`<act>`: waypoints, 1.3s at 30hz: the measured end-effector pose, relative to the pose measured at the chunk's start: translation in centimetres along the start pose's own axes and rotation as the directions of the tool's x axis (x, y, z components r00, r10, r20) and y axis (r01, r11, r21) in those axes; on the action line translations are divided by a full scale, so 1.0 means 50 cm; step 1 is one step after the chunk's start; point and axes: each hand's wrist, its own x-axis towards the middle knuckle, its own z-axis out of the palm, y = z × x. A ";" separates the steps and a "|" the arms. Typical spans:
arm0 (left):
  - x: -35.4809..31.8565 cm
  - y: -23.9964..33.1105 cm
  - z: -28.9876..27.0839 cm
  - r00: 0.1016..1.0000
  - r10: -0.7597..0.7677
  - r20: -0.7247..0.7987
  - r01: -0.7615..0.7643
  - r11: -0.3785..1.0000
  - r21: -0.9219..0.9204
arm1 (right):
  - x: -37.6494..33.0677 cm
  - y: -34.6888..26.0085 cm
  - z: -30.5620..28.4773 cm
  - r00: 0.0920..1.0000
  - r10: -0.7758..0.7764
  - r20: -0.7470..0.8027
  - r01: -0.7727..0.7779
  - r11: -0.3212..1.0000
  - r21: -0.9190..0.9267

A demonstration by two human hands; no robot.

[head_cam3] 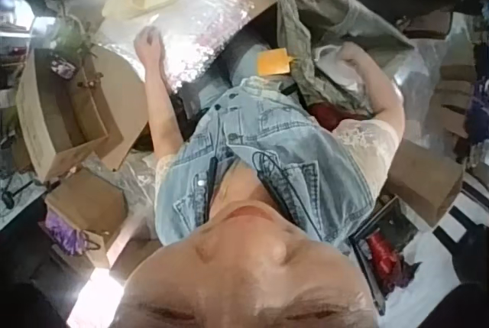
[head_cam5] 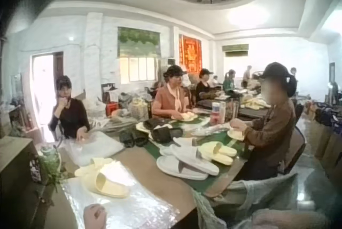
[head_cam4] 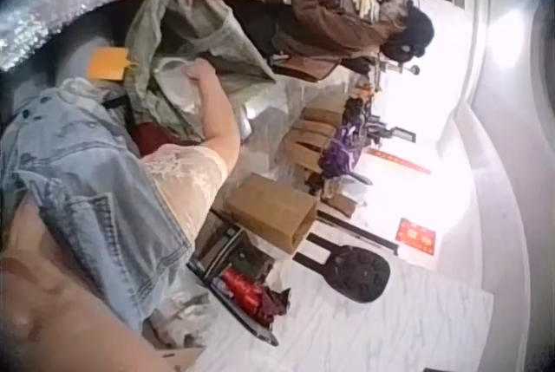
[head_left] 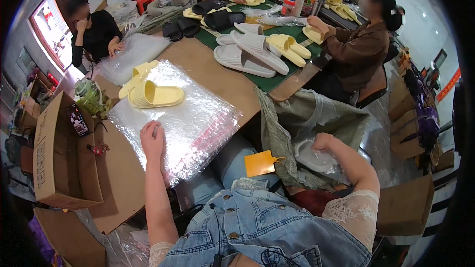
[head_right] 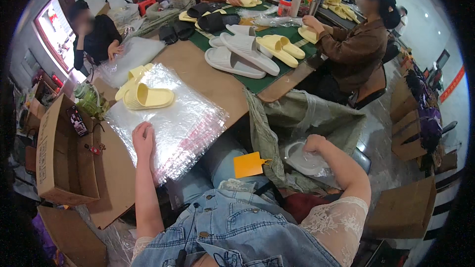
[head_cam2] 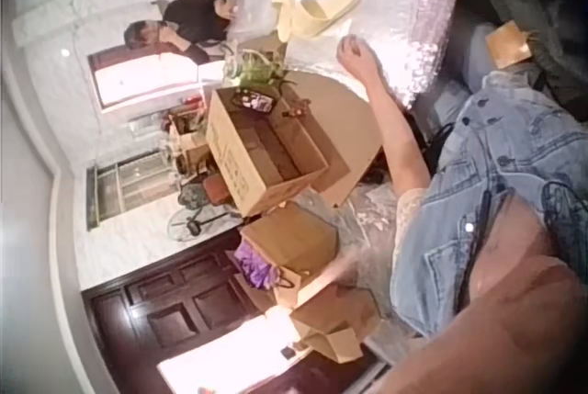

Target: The person wraps pairs of white and yellow plastic slippers in clear plastic bags. They pick up a pair of slippers, place them into a bag, and seal it before moving to the next pair. The task is performed at a table in a workshop setting with other workers visible in the background.

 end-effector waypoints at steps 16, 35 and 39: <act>-0.003 0.013 0.003 0.999 -0.019 -0.051 0.017 0.999 -0.032 | 0.193 -0.293 -0.453 0.520 0.044 -0.853 0.679 0.585 0.443; -0.007 0.013 -0.002 0.998 -0.024 -0.052 0.022 0.999 -0.037 | -0.159 -0.749 -0.382 0.271 -0.454 -0.849 0.962 0.148 0.228; -0.006 0.016 0.000 0.998 -0.030 -0.054 0.029 1.000 -0.003 | -0.158 -0.774 -0.328 0.184 -0.617 -0.765 0.980 0.171 0.098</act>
